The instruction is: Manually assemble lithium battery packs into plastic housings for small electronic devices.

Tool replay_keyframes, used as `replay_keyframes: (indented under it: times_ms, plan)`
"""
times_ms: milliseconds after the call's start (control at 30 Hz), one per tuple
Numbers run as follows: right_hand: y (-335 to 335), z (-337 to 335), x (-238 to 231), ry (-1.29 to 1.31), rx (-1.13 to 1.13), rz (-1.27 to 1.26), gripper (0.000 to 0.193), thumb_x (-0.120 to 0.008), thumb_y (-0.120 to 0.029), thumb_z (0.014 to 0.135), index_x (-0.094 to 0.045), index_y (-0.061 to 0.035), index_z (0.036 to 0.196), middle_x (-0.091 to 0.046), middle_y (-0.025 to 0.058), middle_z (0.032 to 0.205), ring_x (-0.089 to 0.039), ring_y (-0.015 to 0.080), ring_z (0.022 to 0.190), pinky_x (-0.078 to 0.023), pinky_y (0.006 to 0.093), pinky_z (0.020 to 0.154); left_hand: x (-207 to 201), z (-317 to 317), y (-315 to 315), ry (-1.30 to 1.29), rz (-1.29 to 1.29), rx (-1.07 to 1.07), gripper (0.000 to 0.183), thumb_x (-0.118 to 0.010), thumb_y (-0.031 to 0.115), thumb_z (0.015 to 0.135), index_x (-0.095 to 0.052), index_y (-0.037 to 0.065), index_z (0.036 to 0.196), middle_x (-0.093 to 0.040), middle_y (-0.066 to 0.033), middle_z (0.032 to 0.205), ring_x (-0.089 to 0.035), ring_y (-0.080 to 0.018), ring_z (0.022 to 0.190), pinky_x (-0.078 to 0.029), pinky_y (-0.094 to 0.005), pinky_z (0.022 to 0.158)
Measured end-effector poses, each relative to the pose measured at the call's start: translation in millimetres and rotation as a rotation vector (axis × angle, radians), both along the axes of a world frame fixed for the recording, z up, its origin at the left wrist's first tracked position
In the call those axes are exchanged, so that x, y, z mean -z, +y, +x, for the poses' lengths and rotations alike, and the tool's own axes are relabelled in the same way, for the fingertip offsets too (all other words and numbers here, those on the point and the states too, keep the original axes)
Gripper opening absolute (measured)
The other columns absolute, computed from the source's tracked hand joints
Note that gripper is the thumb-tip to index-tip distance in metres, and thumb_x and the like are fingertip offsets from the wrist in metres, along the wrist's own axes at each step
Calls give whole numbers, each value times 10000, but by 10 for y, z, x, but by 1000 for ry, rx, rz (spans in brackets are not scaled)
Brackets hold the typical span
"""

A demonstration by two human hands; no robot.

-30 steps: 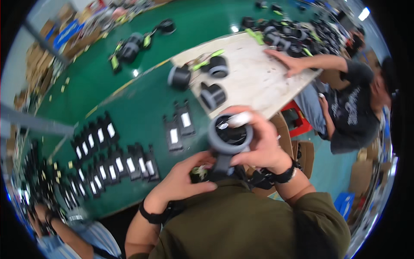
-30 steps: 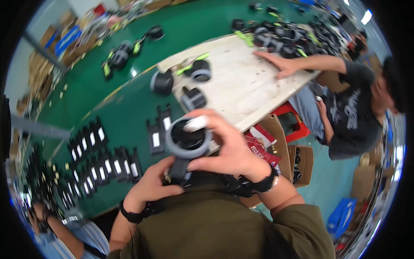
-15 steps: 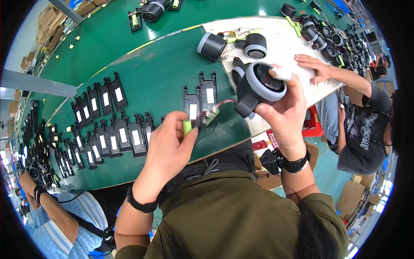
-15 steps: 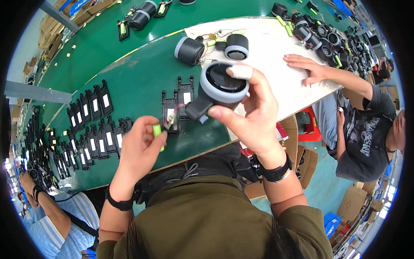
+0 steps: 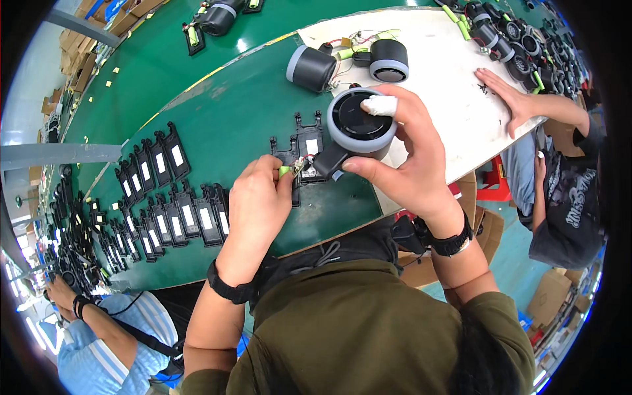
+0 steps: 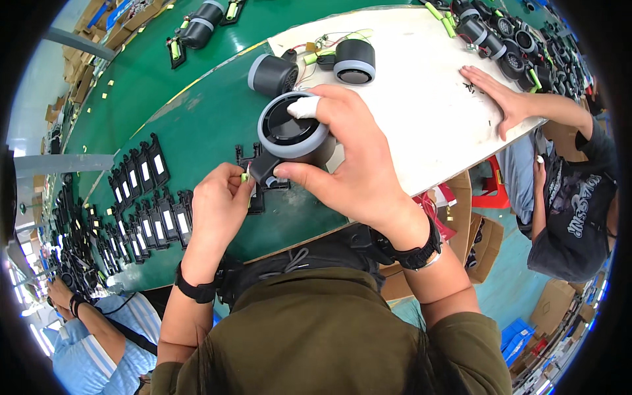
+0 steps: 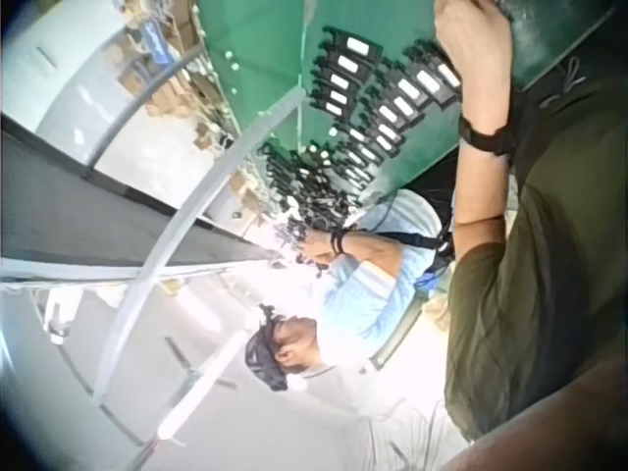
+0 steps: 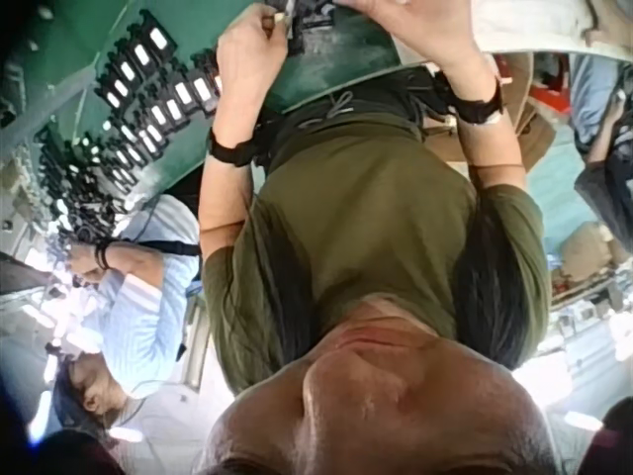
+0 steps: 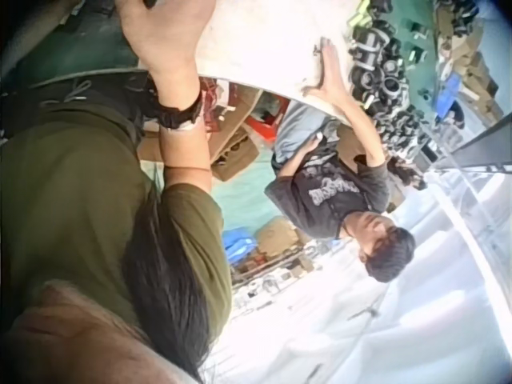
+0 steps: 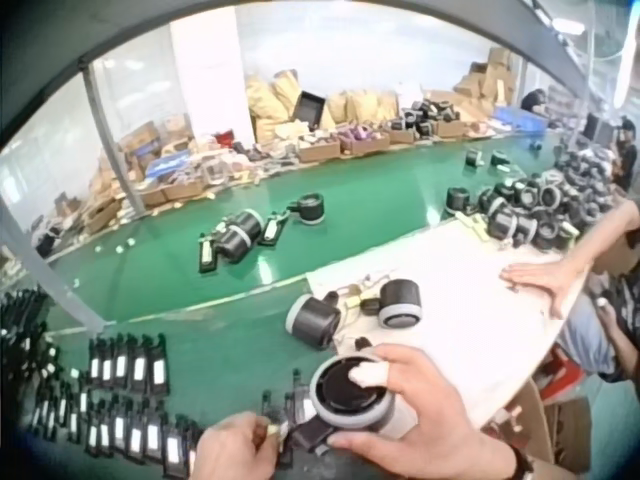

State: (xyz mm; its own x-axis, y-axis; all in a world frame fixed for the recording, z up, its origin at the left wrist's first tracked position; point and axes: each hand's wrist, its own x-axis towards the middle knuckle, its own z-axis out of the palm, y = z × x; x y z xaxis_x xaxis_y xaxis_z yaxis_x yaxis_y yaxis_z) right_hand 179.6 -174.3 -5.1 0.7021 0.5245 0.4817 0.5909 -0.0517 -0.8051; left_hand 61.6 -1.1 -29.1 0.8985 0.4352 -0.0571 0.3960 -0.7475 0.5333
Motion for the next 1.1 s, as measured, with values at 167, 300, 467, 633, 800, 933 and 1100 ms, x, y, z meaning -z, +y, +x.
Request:
replay_keyframes:
  times_ms: [167, 300, 467, 633, 800, 933, 1100]
  plan:
    - [-54, -62, -36, -109, -1, -181, 552, -825, -108, 554, -538, -31, 1019, -509, 175, 1109, -552, 336, 954, -490, 365, 767, 107, 20, 12, 8, 107, 58, 188, -691, 101, 741, -590, -4, 860, -584, -118, 692, -585, -266, 622, -476, -352, 592]
    - [-281, -123, -36, -149, 30, -217, 569, -824, -109, 561, -536, -21, 1044, -513, 173, 1126, -547, 329, 993, -482, 373, 798, 100, -54, -58, -187, 225, 36, 303, -704, 155, 742, -563, -15, 950, -577, -137, 756, -584, -304, 691, -475, -378, 624]
    - [-492, -268, 161, 95, 66, -202, 577, -822, -98, 564, -539, -24, 1061, -514, 178, 1144, -527, 335, 1052, -445, 378, 877, 40, 2, -64, 78, 88, -9, 361, -657, 243, 764, -544, -33, 965, -580, -192, 899, -601, -346, 829, -504, -403, 685]
    - [-598, -335, 276, 1, 185, -418, 566, -822, -137, 577, -533, -19, 1050, -509, 188, 1161, -534, 343, 1049, -463, 381, 851, 88, 10, -78, 106, 193, 28, 276, -632, 215, 700, -519, -15, 801, -598, -168, 819, -617, -336, 712, -505, -412, 621]
    - [-591, -396, 263, -189, 250, -597, 534, -808, -183, 593, -535, -9, 1018, -503, 180, 1178, -549, 330, 1011, -467, 386, 824, 28, -13, -106, 142, 184, -48, 297, -640, 204, 696, -541, -3, 885, -608, -166, 875, -606, -330, 798, -487, -411, 691]
    - [-447, -484, -29, -408, 237, -640, 473, -781, -155, 595, -549, -31, 989, -526, 142, 1139, -549, 290, 984, -451, 387, 821, 44, -57, -68, 182, 196, 25, 294, -626, 194, 694, -521, -12, 875, -600, -176, 854, -614, -335, 759, -502, -410, 659]
    - [36, -558, 107, -487, -22, -683, 179, -639, -121, 674, -573, -79, 835, -556, 48, 816, -522, 213, 844, -397, 338, 787, -8, -116, -109, 105, 221, -1, 285, -621, 189, 699, -500, -19, 852, -600, -189, 863, -621, -337, 744, -513, -409, 634]
